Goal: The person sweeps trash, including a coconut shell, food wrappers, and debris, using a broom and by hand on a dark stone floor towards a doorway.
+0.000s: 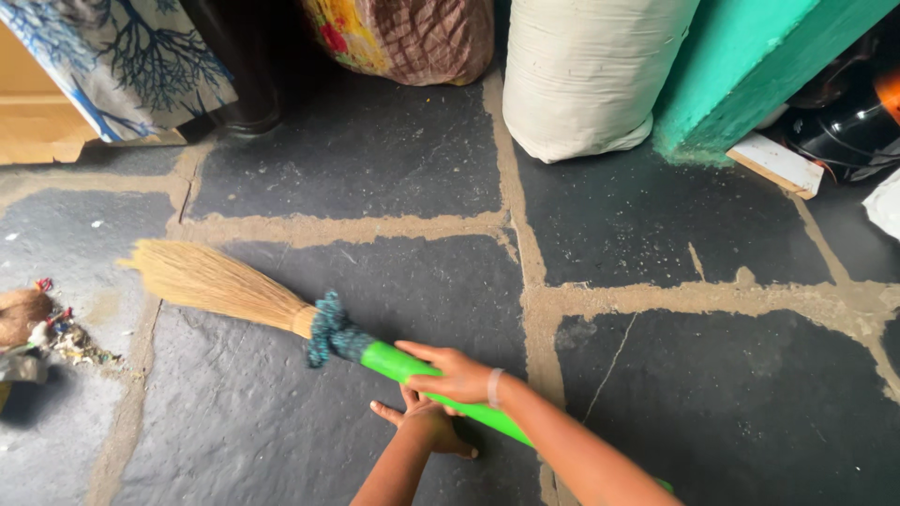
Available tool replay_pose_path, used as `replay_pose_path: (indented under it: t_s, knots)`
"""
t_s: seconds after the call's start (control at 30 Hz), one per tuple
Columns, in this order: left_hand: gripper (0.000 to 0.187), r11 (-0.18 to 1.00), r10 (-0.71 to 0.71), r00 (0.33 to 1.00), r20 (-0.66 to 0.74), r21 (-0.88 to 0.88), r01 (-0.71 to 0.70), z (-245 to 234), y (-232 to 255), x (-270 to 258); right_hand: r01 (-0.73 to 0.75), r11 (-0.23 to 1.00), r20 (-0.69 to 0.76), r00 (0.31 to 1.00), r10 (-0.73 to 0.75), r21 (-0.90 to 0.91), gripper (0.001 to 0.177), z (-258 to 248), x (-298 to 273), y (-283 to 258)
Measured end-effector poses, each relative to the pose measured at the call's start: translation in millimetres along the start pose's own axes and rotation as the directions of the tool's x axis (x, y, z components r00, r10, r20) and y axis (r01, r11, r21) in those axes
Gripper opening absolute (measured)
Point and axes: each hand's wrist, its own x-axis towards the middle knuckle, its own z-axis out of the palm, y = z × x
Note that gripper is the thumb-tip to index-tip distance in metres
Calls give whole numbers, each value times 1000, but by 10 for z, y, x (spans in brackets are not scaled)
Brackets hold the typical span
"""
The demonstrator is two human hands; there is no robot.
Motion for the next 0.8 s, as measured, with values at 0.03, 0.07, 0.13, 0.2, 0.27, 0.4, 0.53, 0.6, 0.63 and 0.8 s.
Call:
replay_pose_path:
  t_s: [0.03,0.07,0.13,0.2,0.27,0.4,0.53,0.6,0.63,0.8]
  knots:
    - [135,1000,5,999,-36,-27,-6,-19,-8,-28,-5,997,-24,1000,7,74,73,-28,-172,27]
    - [144,998,9,997,-71,-55,-13,-47,-7,-76,-9,989,-48,999,16,147,72,-91,-362,65]
    - [150,996,-17,993,-113,-87,7,-73,0,-232,74,950,-219,976,-6,303,66,-221,-631,137]
    - [157,993,-31,986,-166,-115,12,-152,24,-346,58,902,-427,893,144,427,65,-410,-810,212]
    - [158,993,-47,989,-143,-110,31,-186,46,-399,122,853,-579,782,232,507,57,-677,-796,290]
    - [158,996,-65,988,-142,-77,54,-207,69,-382,242,784,-637,733,239,572,54,-1069,-530,397]
    - [157,993,-70,991,-110,-104,59,-189,47,-312,-71,915,-539,789,295,396,57,-615,-120,329]
    - [157,995,-64,990,-129,-89,53,-150,56,-260,-144,951,-432,865,255,274,70,-376,-44,280]
    - [156,995,-65,990,-121,-79,56,-141,40,-240,-145,950,-433,864,257,276,70,-275,-68,269]
    - [146,999,-37,996,-78,-18,36,-84,21,-212,202,976,-195,964,-183,82,79,-109,-281,295]
